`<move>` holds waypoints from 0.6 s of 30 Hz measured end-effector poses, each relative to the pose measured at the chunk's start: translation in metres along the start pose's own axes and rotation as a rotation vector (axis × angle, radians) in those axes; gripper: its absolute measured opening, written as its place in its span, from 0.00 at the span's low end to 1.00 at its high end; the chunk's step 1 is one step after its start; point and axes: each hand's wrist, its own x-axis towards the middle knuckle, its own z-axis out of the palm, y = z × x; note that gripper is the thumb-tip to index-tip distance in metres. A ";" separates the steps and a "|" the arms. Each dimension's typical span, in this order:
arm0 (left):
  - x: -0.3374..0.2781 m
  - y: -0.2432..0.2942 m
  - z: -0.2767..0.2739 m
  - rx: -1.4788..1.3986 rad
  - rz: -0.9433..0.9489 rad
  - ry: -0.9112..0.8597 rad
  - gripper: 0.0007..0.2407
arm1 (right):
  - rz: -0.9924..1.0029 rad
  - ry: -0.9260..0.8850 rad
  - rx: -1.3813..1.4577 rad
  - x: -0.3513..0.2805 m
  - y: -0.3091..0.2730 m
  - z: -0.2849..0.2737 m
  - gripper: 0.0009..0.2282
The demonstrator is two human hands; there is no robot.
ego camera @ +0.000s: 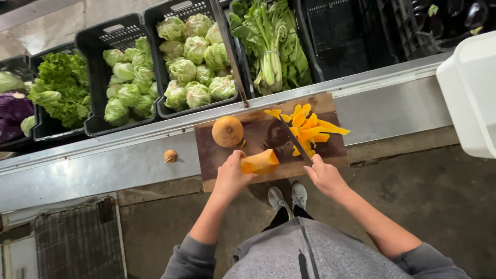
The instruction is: Cutting a squash into smaller pieces on a wooden chopping board.
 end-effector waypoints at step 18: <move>-0.009 0.018 0.045 -0.245 -0.120 0.015 0.31 | -0.288 0.028 -0.482 -0.055 -0.037 0.023 0.05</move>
